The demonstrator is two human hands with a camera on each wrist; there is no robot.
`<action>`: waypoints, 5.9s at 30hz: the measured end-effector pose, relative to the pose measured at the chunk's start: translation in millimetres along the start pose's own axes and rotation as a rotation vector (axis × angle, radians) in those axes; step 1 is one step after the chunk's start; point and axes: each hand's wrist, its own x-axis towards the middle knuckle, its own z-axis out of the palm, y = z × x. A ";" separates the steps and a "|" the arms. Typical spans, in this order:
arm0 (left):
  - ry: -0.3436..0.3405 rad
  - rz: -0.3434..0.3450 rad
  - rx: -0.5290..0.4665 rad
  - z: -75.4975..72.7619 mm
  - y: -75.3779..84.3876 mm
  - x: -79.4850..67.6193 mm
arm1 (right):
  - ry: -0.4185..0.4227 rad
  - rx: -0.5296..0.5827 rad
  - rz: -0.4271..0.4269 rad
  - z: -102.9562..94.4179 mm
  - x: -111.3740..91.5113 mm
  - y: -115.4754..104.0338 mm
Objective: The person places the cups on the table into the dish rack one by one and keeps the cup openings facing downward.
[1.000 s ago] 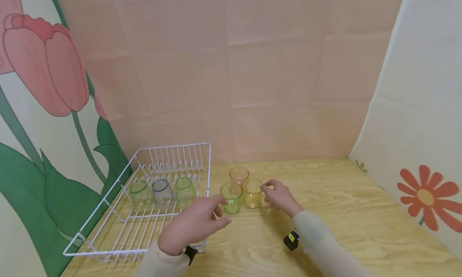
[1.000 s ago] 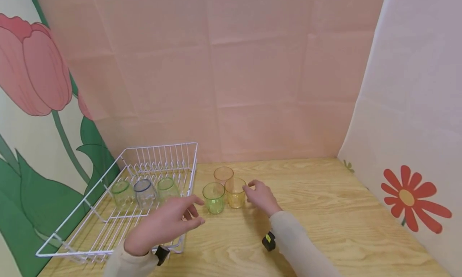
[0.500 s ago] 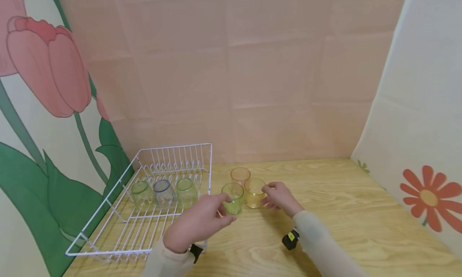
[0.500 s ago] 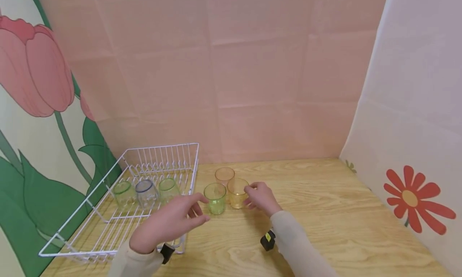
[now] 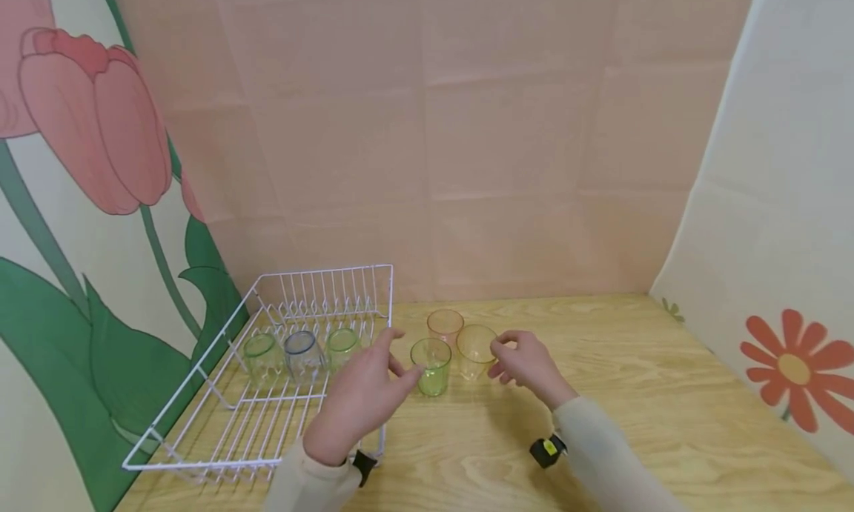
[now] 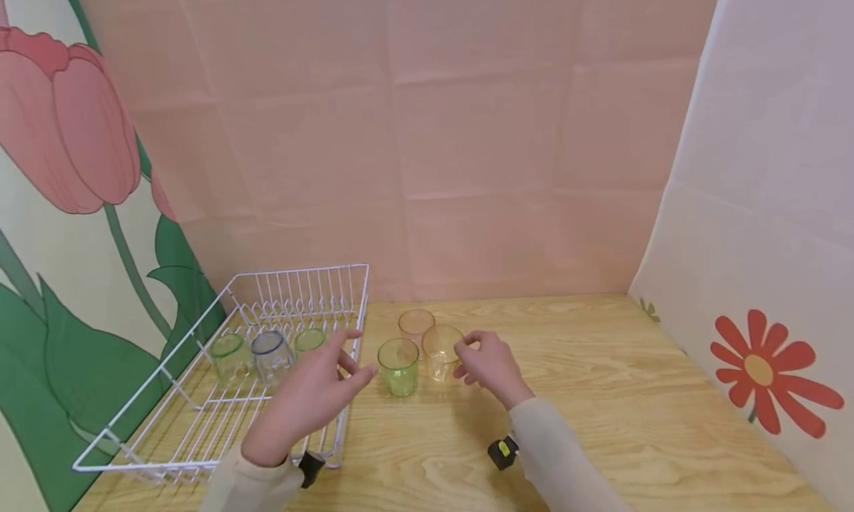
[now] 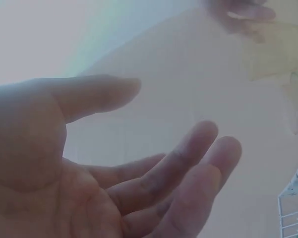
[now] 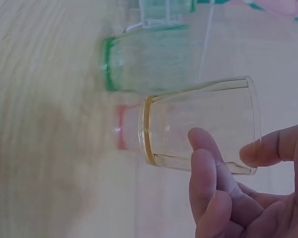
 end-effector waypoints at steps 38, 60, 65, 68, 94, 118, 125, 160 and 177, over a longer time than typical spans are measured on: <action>-0.101 0.045 -0.119 13.8 8.4 7.6 | -0.058 -0.061 -0.207 -10.0 -82.7 -89.2; -0.097 0.103 -0.117 21.4 2.7 10.3 | -0.115 0.075 -0.145 -13.1 -63.4 -73.0; -0.106 0.128 -0.136 22.2 3.5 10.0 | -0.132 0.108 -0.126 -14.4 -57.3 -68.9; -0.120 0.130 -0.143 23.4 3.8 9.6 | -0.144 0.120 -0.113 -14.6 -54.5 -66.8; -0.111 0.077 -0.176 20.7 1.0 12.0 | -0.231 0.069 -0.163 -12.8 -55.8 -63.3; -0.124 0.027 -0.146 26.1 -2.6 12.4 | -0.266 0.041 -0.148 -9.8 -52.5 -56.6; -0.128 0.027 -0.156 25.5 -4.2 11.1 | -0.287 0.048 -0.149 -9.7 -54.7 -59.2; -0.152 -0.031 -0.195 22.0 -6.2 12.1 | -0.373 0.028 -0.229 -8.7 -53.2 -57.5; -0.170 0.024 -0.139 23.7 -9.5 13.9 | -0.402 -0.005 -0.366 -4.2 -52.7 -50.1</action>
